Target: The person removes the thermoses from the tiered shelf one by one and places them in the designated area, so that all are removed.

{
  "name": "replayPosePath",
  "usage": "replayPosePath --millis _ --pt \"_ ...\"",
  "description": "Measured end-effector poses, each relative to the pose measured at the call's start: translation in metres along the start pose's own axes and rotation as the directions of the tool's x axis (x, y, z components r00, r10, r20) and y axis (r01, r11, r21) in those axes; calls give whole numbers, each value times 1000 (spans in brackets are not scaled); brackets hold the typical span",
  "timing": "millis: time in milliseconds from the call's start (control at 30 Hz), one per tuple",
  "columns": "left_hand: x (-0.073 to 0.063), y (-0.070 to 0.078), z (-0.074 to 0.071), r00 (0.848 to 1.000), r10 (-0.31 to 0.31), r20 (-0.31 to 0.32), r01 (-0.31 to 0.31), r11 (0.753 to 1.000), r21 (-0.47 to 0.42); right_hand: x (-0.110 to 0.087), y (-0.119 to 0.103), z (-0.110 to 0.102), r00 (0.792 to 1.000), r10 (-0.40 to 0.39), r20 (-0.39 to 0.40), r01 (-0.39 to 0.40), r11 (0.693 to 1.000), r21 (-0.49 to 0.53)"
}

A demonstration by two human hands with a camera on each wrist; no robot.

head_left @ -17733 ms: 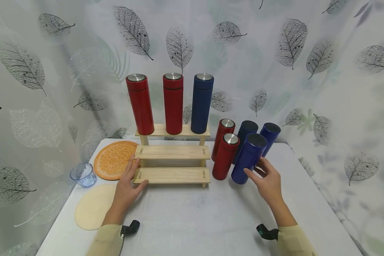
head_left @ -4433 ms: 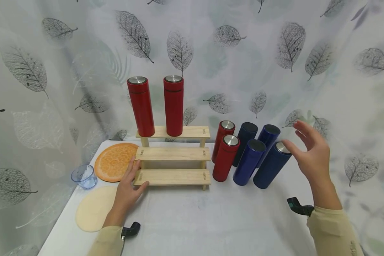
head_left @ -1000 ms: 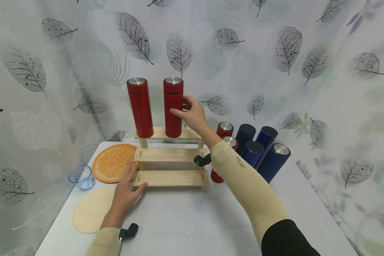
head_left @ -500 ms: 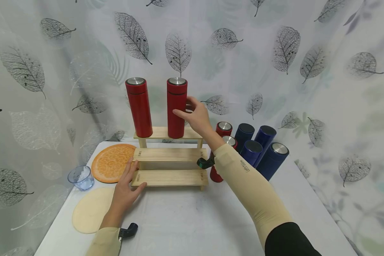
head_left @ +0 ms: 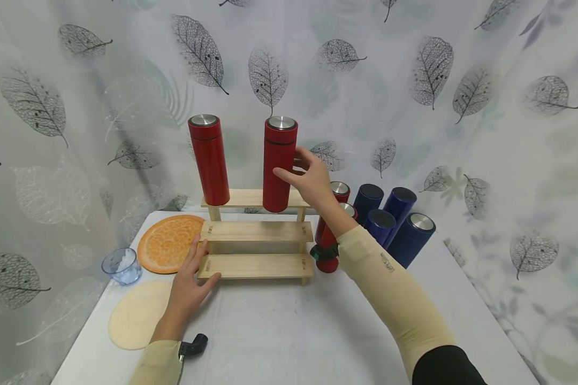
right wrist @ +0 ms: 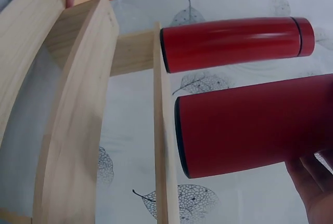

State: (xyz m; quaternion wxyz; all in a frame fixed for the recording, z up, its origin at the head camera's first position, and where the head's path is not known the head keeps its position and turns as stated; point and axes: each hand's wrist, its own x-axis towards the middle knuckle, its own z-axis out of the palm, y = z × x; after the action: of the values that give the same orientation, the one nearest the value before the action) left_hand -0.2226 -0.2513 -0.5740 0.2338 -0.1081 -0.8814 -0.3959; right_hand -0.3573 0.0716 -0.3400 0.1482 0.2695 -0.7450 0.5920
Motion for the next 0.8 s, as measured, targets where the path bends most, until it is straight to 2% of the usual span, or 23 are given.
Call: replayPosePath --millis 800 --pt "0 2 0 1000 -12 0 12 1000 -2 -50 -16 -38 998 -31 -58 29 999 -33"
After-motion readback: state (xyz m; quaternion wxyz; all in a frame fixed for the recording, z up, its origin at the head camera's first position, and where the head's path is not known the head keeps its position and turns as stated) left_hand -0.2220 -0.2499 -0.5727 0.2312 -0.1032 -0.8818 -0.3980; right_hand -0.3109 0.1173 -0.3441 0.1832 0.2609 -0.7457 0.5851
